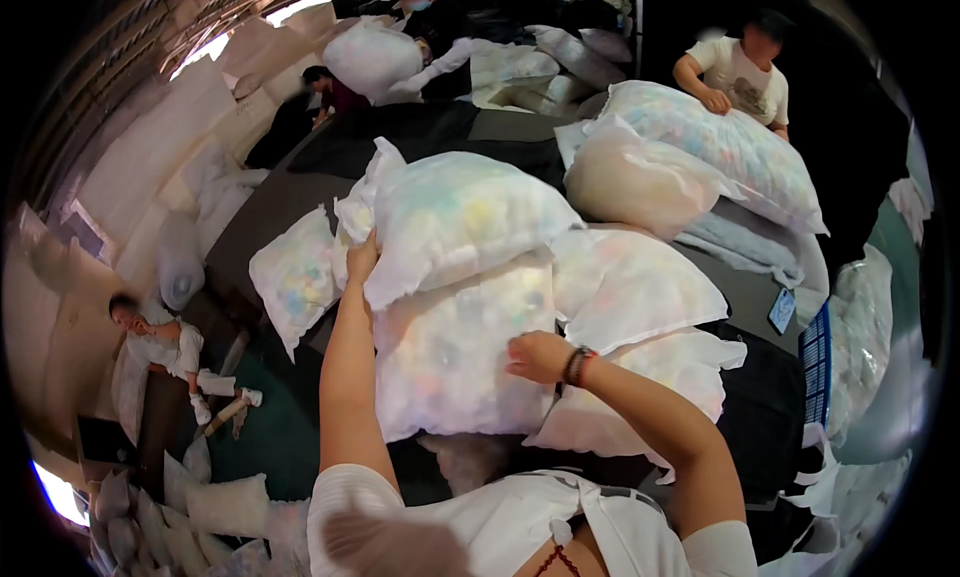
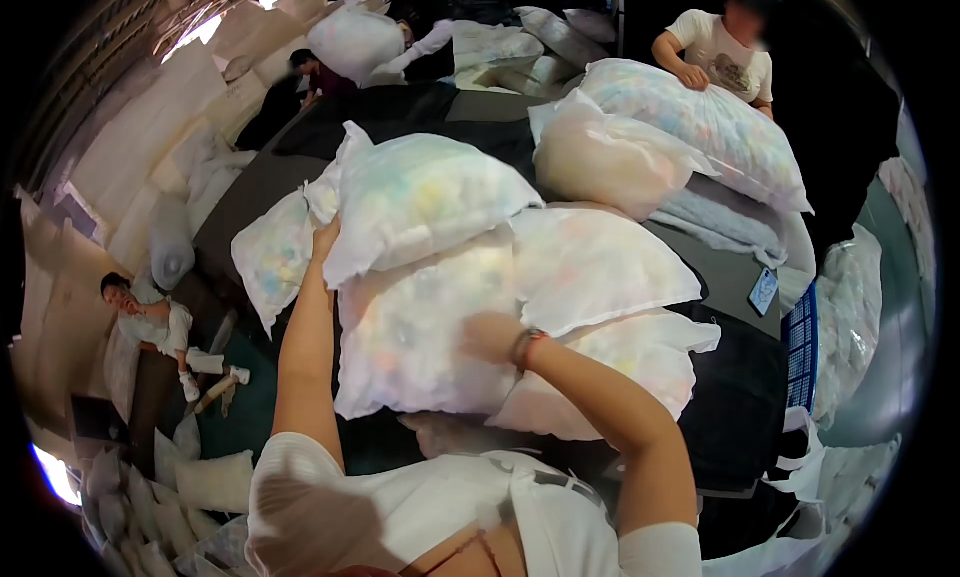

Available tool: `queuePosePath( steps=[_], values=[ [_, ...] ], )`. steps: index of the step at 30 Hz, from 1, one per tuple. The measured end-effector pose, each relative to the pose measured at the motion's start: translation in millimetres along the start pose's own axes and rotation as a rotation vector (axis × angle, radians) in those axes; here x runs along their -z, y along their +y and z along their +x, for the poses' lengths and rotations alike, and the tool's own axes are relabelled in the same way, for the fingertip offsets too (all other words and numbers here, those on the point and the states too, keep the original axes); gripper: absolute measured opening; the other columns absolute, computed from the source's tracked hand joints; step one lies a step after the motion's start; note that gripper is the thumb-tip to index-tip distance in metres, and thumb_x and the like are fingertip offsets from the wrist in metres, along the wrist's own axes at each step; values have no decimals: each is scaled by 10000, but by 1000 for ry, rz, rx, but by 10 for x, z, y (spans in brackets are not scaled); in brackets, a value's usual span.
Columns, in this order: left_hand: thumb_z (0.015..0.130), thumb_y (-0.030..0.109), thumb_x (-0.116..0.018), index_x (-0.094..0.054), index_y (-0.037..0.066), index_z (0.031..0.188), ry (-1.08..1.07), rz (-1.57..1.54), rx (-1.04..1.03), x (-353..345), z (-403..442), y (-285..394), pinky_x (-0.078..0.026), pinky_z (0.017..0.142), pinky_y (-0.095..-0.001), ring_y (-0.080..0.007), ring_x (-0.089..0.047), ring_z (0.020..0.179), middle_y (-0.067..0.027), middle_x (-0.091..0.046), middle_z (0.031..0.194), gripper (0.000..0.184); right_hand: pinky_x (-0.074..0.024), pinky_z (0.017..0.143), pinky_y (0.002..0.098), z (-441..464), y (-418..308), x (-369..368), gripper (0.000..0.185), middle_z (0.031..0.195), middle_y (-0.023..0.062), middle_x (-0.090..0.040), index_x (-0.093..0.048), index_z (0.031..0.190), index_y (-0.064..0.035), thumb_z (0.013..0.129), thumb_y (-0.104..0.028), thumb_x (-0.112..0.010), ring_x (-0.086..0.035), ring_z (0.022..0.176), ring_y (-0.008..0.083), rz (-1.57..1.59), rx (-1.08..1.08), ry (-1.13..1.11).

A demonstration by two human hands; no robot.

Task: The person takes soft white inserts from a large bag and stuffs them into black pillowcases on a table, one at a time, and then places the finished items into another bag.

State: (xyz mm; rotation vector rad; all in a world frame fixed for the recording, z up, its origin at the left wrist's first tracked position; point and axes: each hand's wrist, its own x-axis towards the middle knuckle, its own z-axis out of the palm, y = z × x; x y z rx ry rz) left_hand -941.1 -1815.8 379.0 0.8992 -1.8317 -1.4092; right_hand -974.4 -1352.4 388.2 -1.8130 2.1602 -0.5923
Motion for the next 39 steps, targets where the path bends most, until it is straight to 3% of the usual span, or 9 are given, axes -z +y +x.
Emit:
queuePosePath(
  steps=[4, 8, 14, 19, 23, 27, 34, 38, 39],
  values=[
    [917, 489, -672, -678, -62, 660, -50, 266, -320, 54, -386, 711, -517, 651, -435, -278, -675, 638, -128, -662, 606, 609, -538, 710, 390, -612, 462, 494, 213, 813, 142, -685, -671, 922, -29, 849, -211, -753, -665, 776, 318, 156, -174, 286],
    [884, 381, -701, -691, -27, 1065, 386, 513, -755, 292, -1598, 1547, -509, 837, -399, -350, -654, 958, -183, -706, 1059, 447, -527, 807, 439, -920, 782, 1345, 283, 984, 132, -664, -661, 1017, -40, 814, -210, -762, -649, 893, 329, 27, -321, 711],
    [812, 233, -767, -554, 10, 1367, 7, 798, -1234, -108, -3025, 1160, -241, 1139, -592, -434, -376, 1372, -258, -412, 1487, 635, -377, 1087, 485, -707, 1800, 2430, 993, 1458, 184, -472, -363, 1488, -60, 702, -406, -861, -420, 1364, 372, -569, -535, 887],
    [799, 212, -772, -524, 10, 1396, -158, 528, -835, -345, -3308, 1027, -236, 1162, -566, -437, -360, 1390, -259, -404, 1492, 678, -210, 1175, 625, -350, 2254, 2435, 1464, 1578, 143, -377, -34, 1620, -130, 544, -632, -890, -303, 1481, 342, -478, -1117, 375],
    [807, 202, -763, -521, 17, 1402, -187, 505, -792, -417, -3585, 974, -260, 1163, -554, -432, -368, 1388, -246, -392, 1503, 669, -421, 995, 515, -200, 2634, 1627, 739, 1177, 130, -671, -551, 1325, -114, 724, -434, -839, -630, 1096, 306, -733, -939, 592],
    [821, 218, -753, -521, 47, 1420, -495, 411, -827, -824, -4132, 1135, -280, 1156, -561, -426, -356, 1408, -244, -375, 1520, 664, -450, 893, 467, -232, 2738, 1648, 338, 902, 146, -714, -641, 1089, -127, 827, -308, -758, -664, 964, 339, -676, -795, 747],
    [834, 183, -729, -536, 17, 1379, -1095, 166, -1022, -1891, -5093, 1376, -288, 1158, -573, -460, -373, 1391, -278, -381, 1510, 601, -537, 648, 457, -1802, 1838, 3318, 520, 855, 216, -707, -693, 1091, -32, 860, -496, -734, -679, 734, 372, -750, -505, 1246],
    [815, 219, -753, -576, 5, 1330, -1274, 102, -1089, -2745, -5941, 1523, -252, 1171, -585, -464, -351, 1405, -307, -405, 1482, 585, -513, 634, 305, -3434, 983, 3554, 217, 810, 102, -735, -762, 1037, -79, 886, -233, -781, -684, 689, 211, -225, -190, 1324],
    [808, 240, -755, -570, 1, 1336, -1282, 181, -1129, -2958, -6116, 1490, -250, 1173, -588, -459, -342, 1415, -304, -402, 1487, 608, -522, 676, 282, -3764, 691, 3515, 182, 886, 70, -761, -775, 1090, -118, 916, -109, -725, -706, 761, 152, -680, -170, 1275]
  ],
)
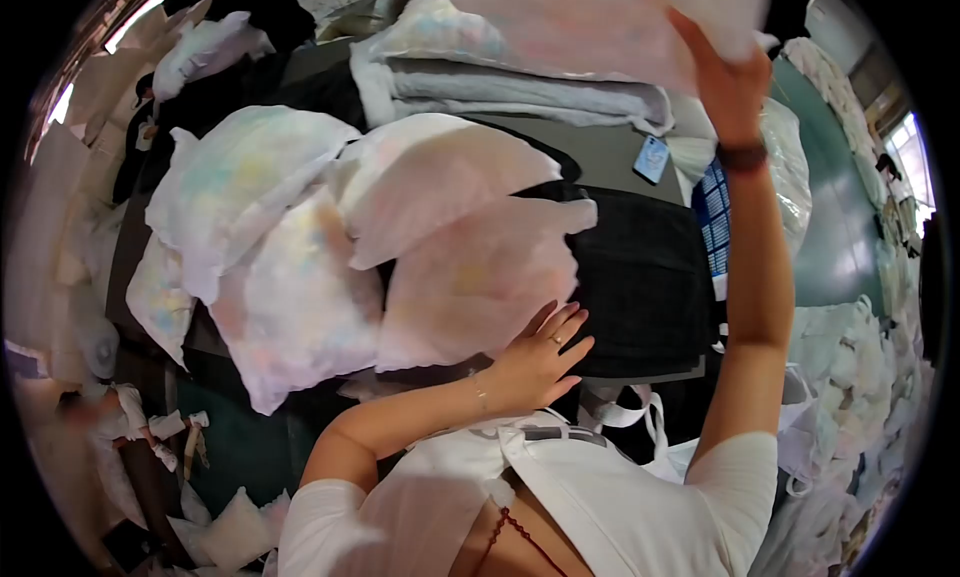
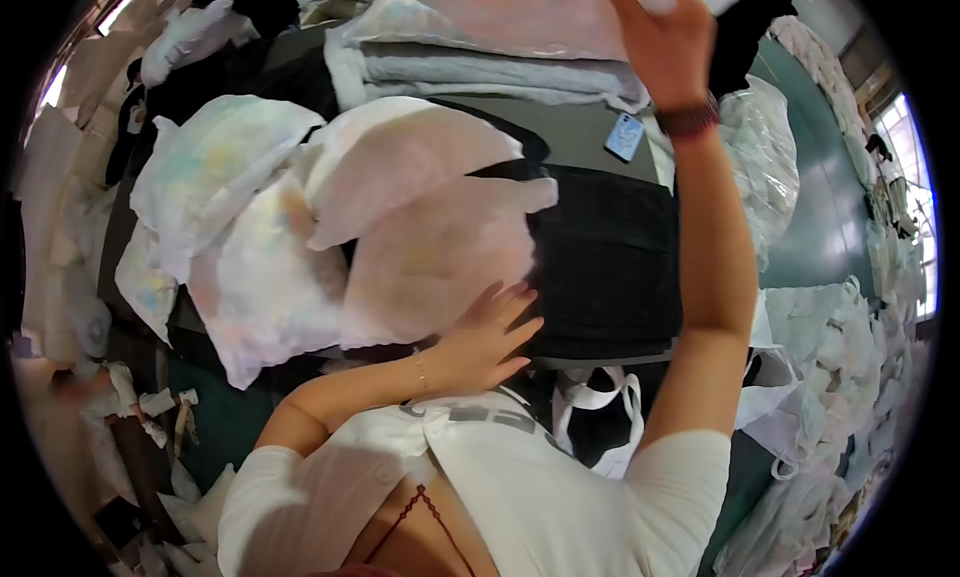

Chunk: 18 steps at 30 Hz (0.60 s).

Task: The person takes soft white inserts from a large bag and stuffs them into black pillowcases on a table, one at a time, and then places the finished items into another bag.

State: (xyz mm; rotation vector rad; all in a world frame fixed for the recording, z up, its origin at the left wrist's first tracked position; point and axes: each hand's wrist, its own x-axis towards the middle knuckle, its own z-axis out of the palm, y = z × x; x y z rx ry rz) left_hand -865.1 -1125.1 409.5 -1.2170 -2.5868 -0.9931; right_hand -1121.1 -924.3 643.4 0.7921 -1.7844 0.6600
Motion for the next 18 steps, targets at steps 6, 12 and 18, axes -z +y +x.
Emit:
queuePosePath(
  steps=[6, 12, 18],
  values=[
    [703, 136, -702, -683, 78, 1000, 223, 313, 186, -511, 303, -1047, -360, 1070, -545, -393, -513, 1182, -172, -598, 1189, 304, -542, 935, 394, -2065, 541, 1997, 265, 1170, 156, -705, -682, 1197, 22, 957, -60, -608, -676, 1080, 283, -302, -34, -308],
    [704, 226, -738, -710, 81, 1011, 107, 639, 543, -241, 135, -1358, -303, 1144, -536, -353, -494, 1250, -167, -610, 1189, 341, -447, 908, 454, -4046, -135, 1946, 129, 862, 165, -678, -649, 846, -24, 734, -64, -599, -628, 893, 334, -242, -181, -1109],
    [880, 284, -695, -658, 74, 1223, 296, 356, 388, -675, 1145, -685, -315, 1140, -503, -378, -510, 1259, -185, -586, 1315, 404, -525, 880, 407, -3430, -85, 2449, 393, 921, 150, -734, -731, 1069, -25, 931, -383, -649, -693, 928, 315, 629, -354, -1612]
  ],
)
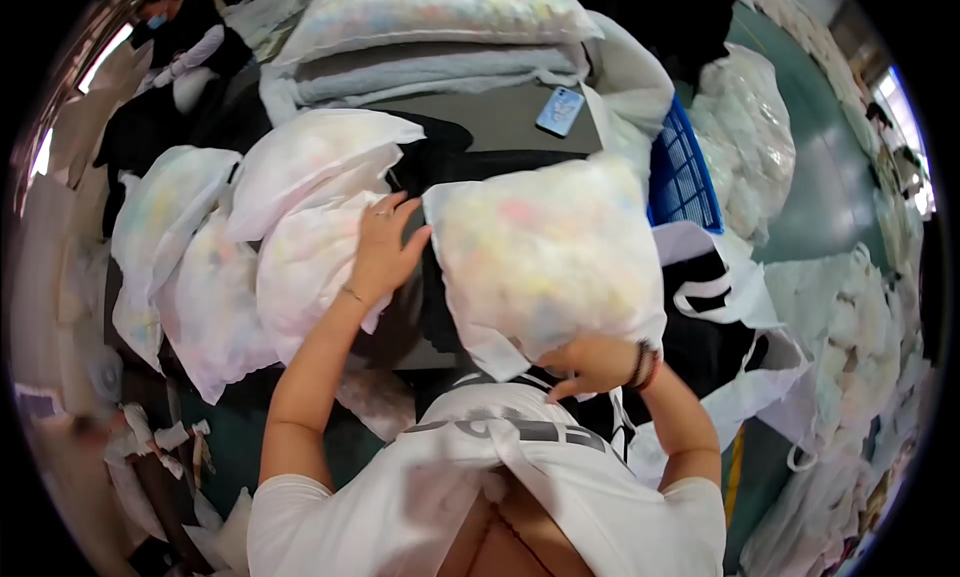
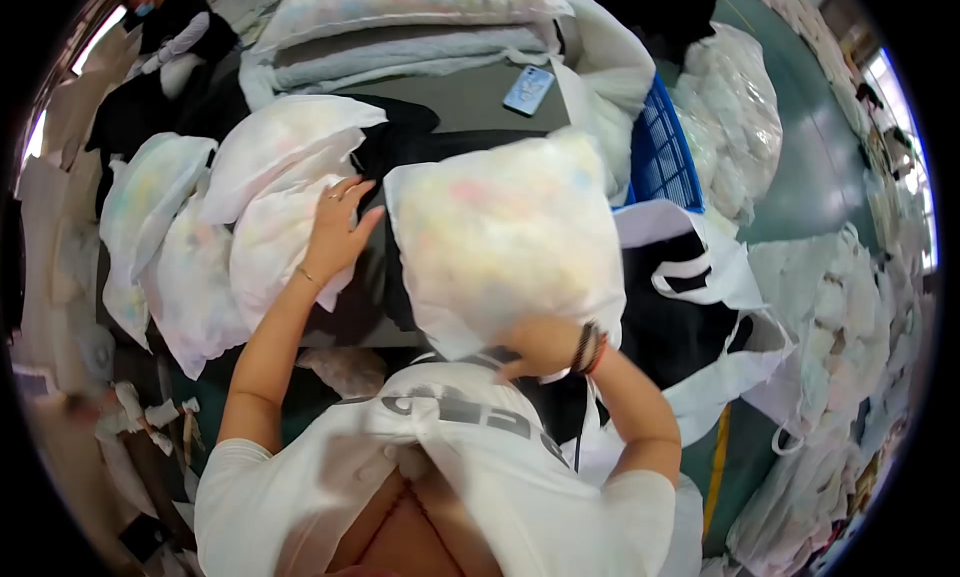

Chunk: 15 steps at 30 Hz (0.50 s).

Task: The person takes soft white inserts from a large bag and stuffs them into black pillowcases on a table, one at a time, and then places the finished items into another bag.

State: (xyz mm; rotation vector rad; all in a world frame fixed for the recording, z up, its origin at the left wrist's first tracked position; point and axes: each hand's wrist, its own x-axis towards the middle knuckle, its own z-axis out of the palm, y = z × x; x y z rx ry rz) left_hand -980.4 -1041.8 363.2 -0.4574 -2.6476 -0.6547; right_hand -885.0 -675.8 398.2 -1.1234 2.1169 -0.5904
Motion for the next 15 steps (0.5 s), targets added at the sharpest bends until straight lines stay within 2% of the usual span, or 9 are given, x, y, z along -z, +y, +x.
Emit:
queuePosePath(
  steps=[1, 3, 4, 6, 8, 9, 10, 13, 15],
  values=[
    [910, 239, -667, -641, 74, 1262, 59, -157, -38, -88, 181, 471, -331, 1135, -481, -390, -511, 1265, -198, -569, 1358, 390, -527, 873, 370, -157, -114, 409, 433, 913, 135, -731, -730, 1061, -23, 975, -432, -616, -692, 917, 283, 285, 122, 51],
    [943, 264, -614, -615, 51, 1293, 68, -357, -119, -232, 477, 1036, -339, 1125, -465, -392, -518, 1260, -201, -571, 1359, 409, -508, 902, 327, -192, -112, 891, 400, 919, 121, -726, -717, 1061, 2, 1025, -361, -555, -682, 913, 223, 513, 204, 501],
    [949, 225, -597, -605, 34, 1308, -11, -329, -199, -557, 637, 1107, -333, 1134, -464, -382, -499, 1290, -205, -554, 1384, 407, -502, 919, 336, -126, 23, 1109, 392, 977, 129, -732, -707, 1059, 30, 1035, -320, -531, -678, 971, 206, 665, 128, 782],
    [954, 185, -581, -595, 16, 1323, -97, -314, -265, -1014, 679, 1141, -328, 1143, -463, -372, -480, 1319, -209, -536, 1409, 406, -480, 981, 382, 286, 758, 1391, 435, 1190, 215, -660, -620, 1215, 58, 1003, -317, -564, -642, 1078, 293, 204, -77, 1049],
    [952, 172, -554, -583, 2, 1337, -579, -164, -380, -1328, 545, 1152, -327, 1144, -475, -380, -464, 1340, -229, -516, 1430, 422, -374, 1105, 461, 635, 1407, 786, 635, 1412, 270, -504, -471, 1399, 51, 958, -382, -614, -507, 1282, 390, -392, -300, 983],
    [952, 172, -554, -583, 2, 1337, -598, -186, -373, -1322, 359, 1154, -327, 1144, -475, -380, -464, 1340, -229, -516, 1430, 422, -300, 1167, 506, 606, 1431, 396, 764, 1514, 290, -401, -378, 1487, 40, 932, -417, -636, -409, 1385, 441, -709, -344, 850],
    [948, 173, -548, -579, 2, 1343, -651, -217, -433, -1287, 116, 1086, -312, 1159, -482, -392, -454, 1350, -242, -507, 1435, 431, -160, 1211, 563, 485, 1354, 160, 870, 1606, 280, -248, -290, 1543, 26, 909, -459, -635, -212, 1489, 475, -552, -286, 819],
    [941, 186, -541, -568, -14, 1346, -645, -254, -460, -1455, -58, 1049, -279, 1187, -498, -412, -436, 1368, -269, -492, 1441, 452, -163, 1203, 592, 312, 1280, -562, 723, 1622, 270, -226, -352, 1549, -62, 944, -358, -613, -209, 1500, 468, -675, -327, 729],
    [933, 203, -536, -556, -49, 1339, -551, -136, -450, -1744, -81, 1011, -251, 1208, -507, -418, -426, 1383, -286, -485, 1442, 478, -177, 1201, 590, 528, 1588, -343, 711, 1624, 260, -229, -340, 1552, -60, 952, -336, -604, -215, 1499, 463, -672, -357, 768]
  ],
)
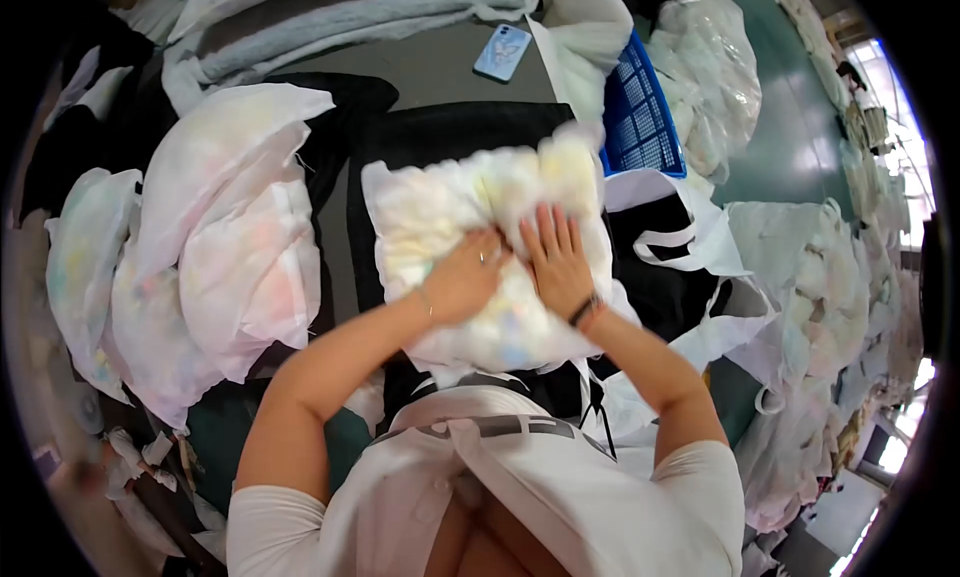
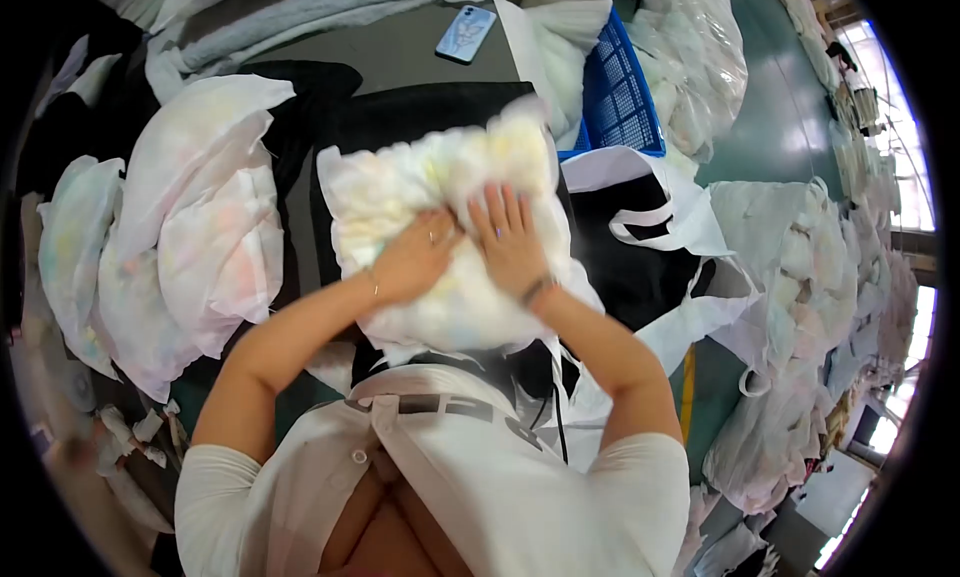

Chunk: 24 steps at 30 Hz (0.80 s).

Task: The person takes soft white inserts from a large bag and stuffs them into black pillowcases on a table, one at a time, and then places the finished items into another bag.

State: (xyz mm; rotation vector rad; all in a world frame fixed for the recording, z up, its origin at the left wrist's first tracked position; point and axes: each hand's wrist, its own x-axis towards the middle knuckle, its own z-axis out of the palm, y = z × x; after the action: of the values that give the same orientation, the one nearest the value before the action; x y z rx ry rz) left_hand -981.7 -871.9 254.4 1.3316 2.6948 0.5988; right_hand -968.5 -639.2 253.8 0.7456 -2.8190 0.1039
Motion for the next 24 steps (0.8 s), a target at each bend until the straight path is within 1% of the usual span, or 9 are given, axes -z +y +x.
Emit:
queuePosePath(
  steps=[6, 10, 14, 16, 18, 19, 21, 23, 24],
  values=[
    [971, 294, -524, -539, -32, 1352, 282, 359, 83, 59, 859, -918, -258, 1199, -472, -344, -409, 1413, -237, -457, 1495, 501, -289, 1153, 562, 1522, 517, -144, 684, 1497, 214, -466, -436, 1475, -40, 924, -423, -572, -416, 1403, 360, -70, -132, 116],
    [964, 270, -546, -487, -26, 1414, -21, 112, -45, 66, -26, -347, -222, 1224, -472, -341, -368, 1442, -238, -428, 1516, 541, -170, 1224, 541, 532, -17, 54, 596, 1479, 169, -506, -541, 1381, 9, 937, -388, -554, -342, 1468, 305, -106, 103, -80],
    [955, 231, -553, -512, -5, 1409, -12, -158, -28, -7, -258, -57, -235, 1221, -457, -359, -396, 1419, -241, -465, 1483, 514, -144, 1230, 545, -150, -240, 120, 468, 1419, 86, -570, -634, 1272, 3, 940, -320, -572, -375, 1449, 230, 320, 64, -179],
    [958, 226, -548, -519, 5, 1409, 33, -202, -18, 243, -58, -113, -253, 1210, -455, -359, -414, 1406, -232, -486, 1468, 502, -189, 1215, 544, 192, -13, 68, 428, 1398, 91, -581, -643, 1256, -8, 941, -291, -580, -405, 1424, 241, 197, 213, -89],
    [964, 283, -574, -523, 42, 1407, -255, -359, 179, 885, 296, -228, -289, 1174, -466, -376, -430, 1379, -213, -508, 1453, 507, -362, 1123, 515, 714, 218, 629, 354, 1316, 131, -629, -658, 1240, -56, 939, -238, -617, -516, 1319, 281, 178, 343, -127],
    [971, 293, -569, -526, 50, 1406, 92, -322, 155, 1026, 397, -286, -291, 1163, -477, -367, -446, 1366, -204, -519, 1446, 501, -445, 1046, 426, 917, 506, 697, 362, 1249, 160, -665, -644, 1262, -42, 958, -238, -628, -591, 1217, 324, 878, -182, -165],
    [975, 305, -568, -511, 57, 1423, 526, -150, 165, 1310, 483, -270, -273, 1162, -500, -365, -441, 1367, -200, -512, 1455, 516, -474, 994, 376, 1316, 479, 1313, 394, 1243, 196, -667, -614, 1294, -12, 976, -243, -635, -618, 1167, 349, 606, -123, 489],
    [982, 364, -554, -406, 68, 1511, 588, 153, 288, 1231, 454, -213, -194, 1200, -529, -375, -331, 1449, -209, -403, 1545, 624, -414, 1064, 428, 1300, 462, 1362, 355, 1343, 208, -610, -631, 1277, -18, 962, -182, -633, -549, 1268, 376, 581, -130, 600],
    [982, 364, -554, -406, 68, 1511, 596, 154, 292, 774, 314, -194, -194, 1200, -529, -375, -331, 1449, -209, -403, 1545, 624, -281, 1133, 496, 1121, 346, 1114, 481, 1471, 212, -466, -556, 1363, -15, 936, -222, -634, -397, 1385, 381, 304, -112, 431]
  ],
)
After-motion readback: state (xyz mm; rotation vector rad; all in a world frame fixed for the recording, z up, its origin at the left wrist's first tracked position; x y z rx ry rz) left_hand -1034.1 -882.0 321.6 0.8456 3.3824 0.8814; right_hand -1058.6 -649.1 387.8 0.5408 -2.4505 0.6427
